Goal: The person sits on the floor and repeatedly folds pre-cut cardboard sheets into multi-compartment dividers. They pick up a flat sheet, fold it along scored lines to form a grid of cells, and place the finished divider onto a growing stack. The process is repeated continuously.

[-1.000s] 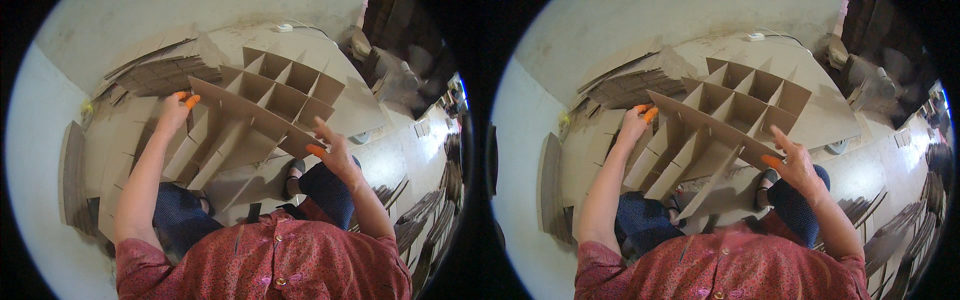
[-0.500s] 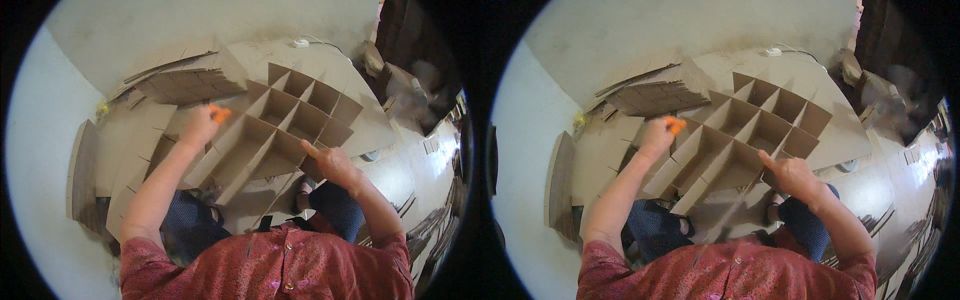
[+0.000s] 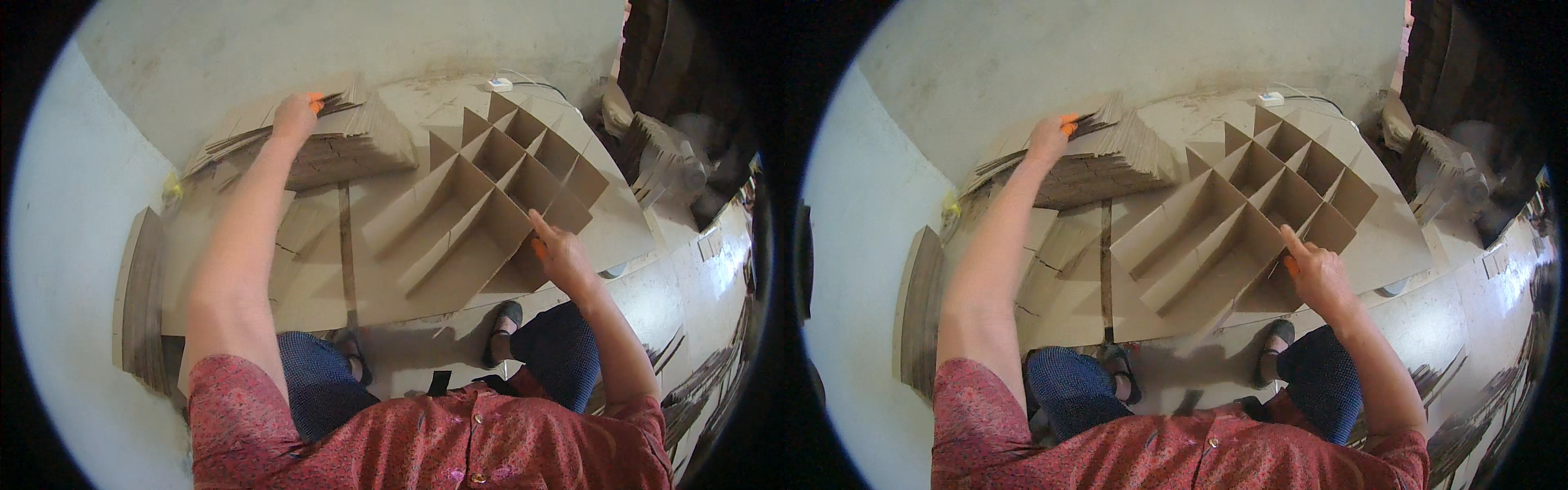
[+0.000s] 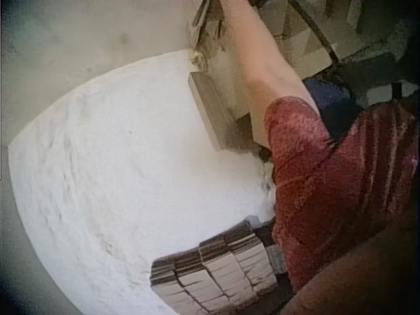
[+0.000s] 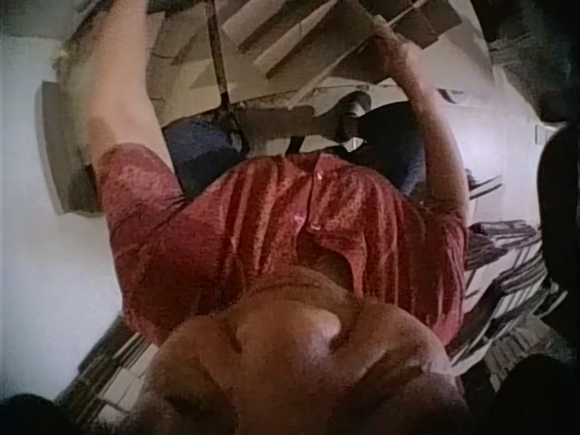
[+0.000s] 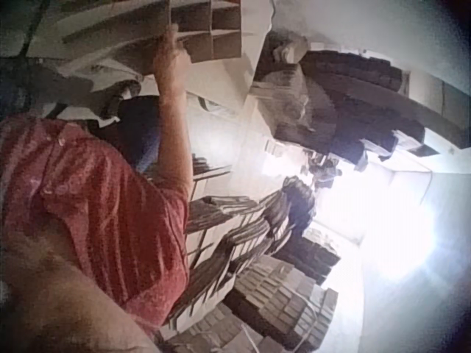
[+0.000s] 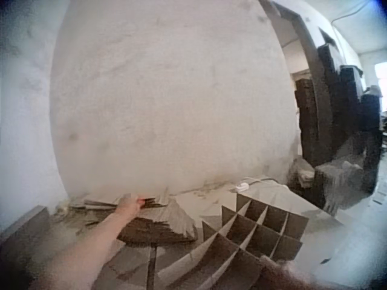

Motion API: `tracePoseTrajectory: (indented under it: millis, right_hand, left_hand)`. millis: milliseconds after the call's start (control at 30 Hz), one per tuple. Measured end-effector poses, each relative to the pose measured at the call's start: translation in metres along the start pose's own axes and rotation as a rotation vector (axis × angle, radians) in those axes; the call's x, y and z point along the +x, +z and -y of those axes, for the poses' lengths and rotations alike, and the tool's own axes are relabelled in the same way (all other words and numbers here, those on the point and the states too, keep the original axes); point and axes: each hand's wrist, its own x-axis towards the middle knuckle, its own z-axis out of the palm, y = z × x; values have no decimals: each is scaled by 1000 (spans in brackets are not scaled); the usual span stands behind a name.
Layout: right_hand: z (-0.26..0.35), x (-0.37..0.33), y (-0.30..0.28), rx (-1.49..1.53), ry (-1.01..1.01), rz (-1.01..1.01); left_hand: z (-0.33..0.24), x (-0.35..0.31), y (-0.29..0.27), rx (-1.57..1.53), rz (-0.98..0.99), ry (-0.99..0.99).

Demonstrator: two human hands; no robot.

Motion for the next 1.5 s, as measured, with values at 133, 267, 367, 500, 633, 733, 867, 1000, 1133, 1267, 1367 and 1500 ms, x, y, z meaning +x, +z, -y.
tracePoseTrajectory:
  millis: [133,267,367,500,633,733,867,1000,1133,1267,1367,1500]
  right_hand:
    - [33,12,-19,118,-101,-288]
    - [80,25,-35,1001,205,-130]
    - [85,24,-34,1458,190,-11]
    - [70,2,-37,140,-92,-446]
    - [97,-33,-54,819,324,-378]
    - [100,-62,-38,521,88,-442]
    - [97,-74,-4,693,232,-261]
    - [86,-86,21,622,295,-239]
    - [78,-79,14,623,247,-150]
    - [59,-73,16,702,352,-207]
    - [53,-69,18,722,395,-132]
    - [49,-71,10,614,425,66]
  left_hand:
    - [4,-19,-25,-386,-74,-95]
    - [-50,-89,3,-527,-324,462]
    - [-116,-175,27,-509,-193,846]
    - [-135,-207,37,-565,-91,822]
    - [-80,-157,48,-827,-231,144]
    - [-66,-123,52,-1063,89,54]
    - [-52,-106,89,-923,140,66]
    - [-52,-104,99,-1026,100,8]
    - [-35,-106,91,-929,209,-45]
    - [-54,-147,86,-755,-198,-109]
    - [-72,-212,74,-649,-354,203]
    - [-106,-287,74,-647,-287,408]
